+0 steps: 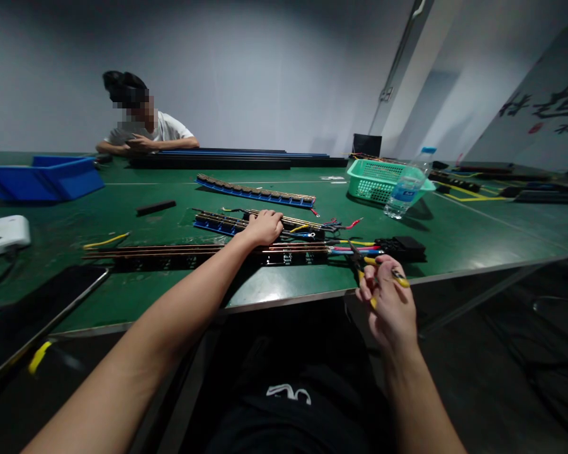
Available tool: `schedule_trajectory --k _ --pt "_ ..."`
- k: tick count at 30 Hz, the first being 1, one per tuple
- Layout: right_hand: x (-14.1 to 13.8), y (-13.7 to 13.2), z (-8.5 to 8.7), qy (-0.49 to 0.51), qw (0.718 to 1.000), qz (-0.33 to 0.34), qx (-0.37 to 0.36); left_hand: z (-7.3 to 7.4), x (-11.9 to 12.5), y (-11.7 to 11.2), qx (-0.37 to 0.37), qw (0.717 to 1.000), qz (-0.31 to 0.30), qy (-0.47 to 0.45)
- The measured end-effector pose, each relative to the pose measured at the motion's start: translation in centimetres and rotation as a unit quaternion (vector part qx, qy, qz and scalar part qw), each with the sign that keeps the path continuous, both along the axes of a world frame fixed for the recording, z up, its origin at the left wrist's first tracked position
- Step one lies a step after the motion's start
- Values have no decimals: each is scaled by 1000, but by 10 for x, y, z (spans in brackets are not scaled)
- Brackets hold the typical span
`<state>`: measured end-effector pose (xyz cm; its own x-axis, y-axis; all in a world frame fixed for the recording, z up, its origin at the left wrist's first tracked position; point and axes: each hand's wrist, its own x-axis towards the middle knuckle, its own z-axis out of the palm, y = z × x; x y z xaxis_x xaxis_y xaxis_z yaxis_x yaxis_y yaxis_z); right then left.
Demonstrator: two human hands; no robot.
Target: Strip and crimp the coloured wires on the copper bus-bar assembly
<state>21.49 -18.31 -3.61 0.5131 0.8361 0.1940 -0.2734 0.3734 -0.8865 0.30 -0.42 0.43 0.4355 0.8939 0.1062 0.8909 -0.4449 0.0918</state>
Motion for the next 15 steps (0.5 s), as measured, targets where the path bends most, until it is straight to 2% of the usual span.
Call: schedule_trajectory --k 2,5,7,9,11,15 --pt "-4 -8 -5 -118 992 -51 -10 -1 0 1 3 1000 -1 -1" --pt "-14 -28 -14 -299 942 -154 -7 -2 0 2 6 1000 0 1" --pt "-22 -41 -17 -357 915 -190 15 -3 0 2 7 1000 2 2" --pt "-27 -48 -16 -352 916 -186 51 -3 -1 3 7 1000 0 1" --pt "-27 -44 -9 -307 935 -156 87 -3 -1 3 6 1000 -2 -1" --pt "-13 -10 10 -199 970 -90 110 -1 -1 2 2 1000 -3 3"
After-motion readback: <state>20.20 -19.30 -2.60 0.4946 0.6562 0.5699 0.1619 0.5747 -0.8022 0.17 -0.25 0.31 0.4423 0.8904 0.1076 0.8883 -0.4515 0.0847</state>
